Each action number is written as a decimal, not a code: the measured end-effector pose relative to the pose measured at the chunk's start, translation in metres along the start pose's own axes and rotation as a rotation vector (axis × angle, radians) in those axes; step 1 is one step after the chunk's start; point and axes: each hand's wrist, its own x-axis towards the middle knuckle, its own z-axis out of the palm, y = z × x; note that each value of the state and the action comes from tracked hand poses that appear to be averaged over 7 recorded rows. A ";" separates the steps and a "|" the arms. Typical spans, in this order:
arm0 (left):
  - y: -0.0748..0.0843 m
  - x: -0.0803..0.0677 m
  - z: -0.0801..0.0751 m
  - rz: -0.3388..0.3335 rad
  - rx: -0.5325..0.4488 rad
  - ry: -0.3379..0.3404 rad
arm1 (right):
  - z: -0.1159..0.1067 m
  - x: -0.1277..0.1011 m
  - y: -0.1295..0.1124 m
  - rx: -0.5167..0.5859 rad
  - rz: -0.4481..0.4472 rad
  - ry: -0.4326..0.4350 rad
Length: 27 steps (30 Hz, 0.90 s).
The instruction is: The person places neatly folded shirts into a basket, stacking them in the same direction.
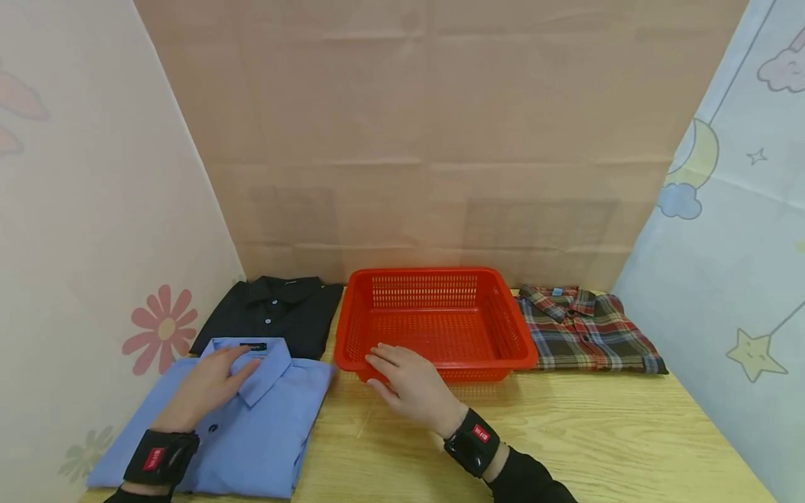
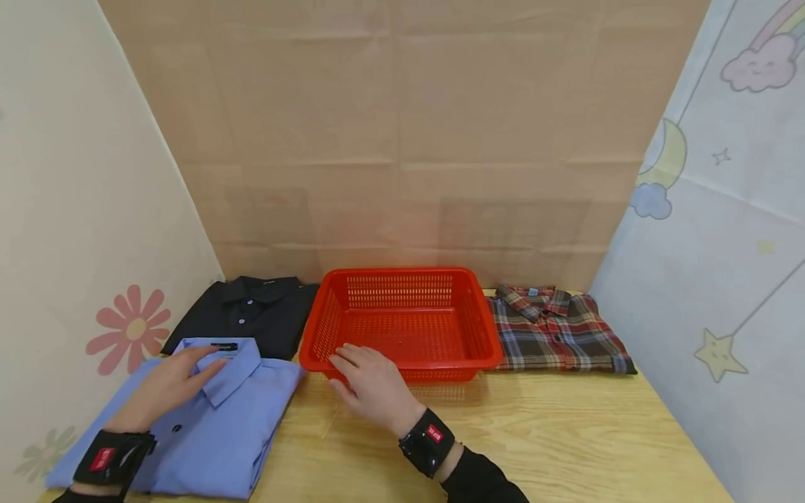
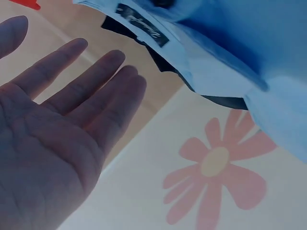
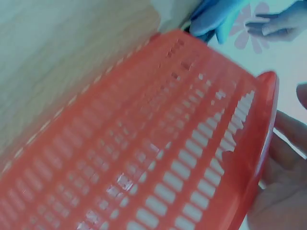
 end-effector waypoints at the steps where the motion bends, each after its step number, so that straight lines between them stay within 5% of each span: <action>1: -0.001 -0.001 0.000 -0.007 0.002 -0.004 | 0.002 0.001 -0.003 0.009 -0.028 0.024; 8: -0.011 -0.004 -0.001 -0.037 0.010 -0.015 | 0.017 0.012 -0.022 0.086 -0.230 0.132; 20: -0.037 -0.012 -0.008 -0.031 0.024 0.017 | 0.036 0.026 -0.050 -0.031 -0.374 -0.037; 27: -0.058 -0.021 -0.012 -0.029 0.150 0.025 | 0.047 0.034 -0.061 -0.051 -0.378 -0.164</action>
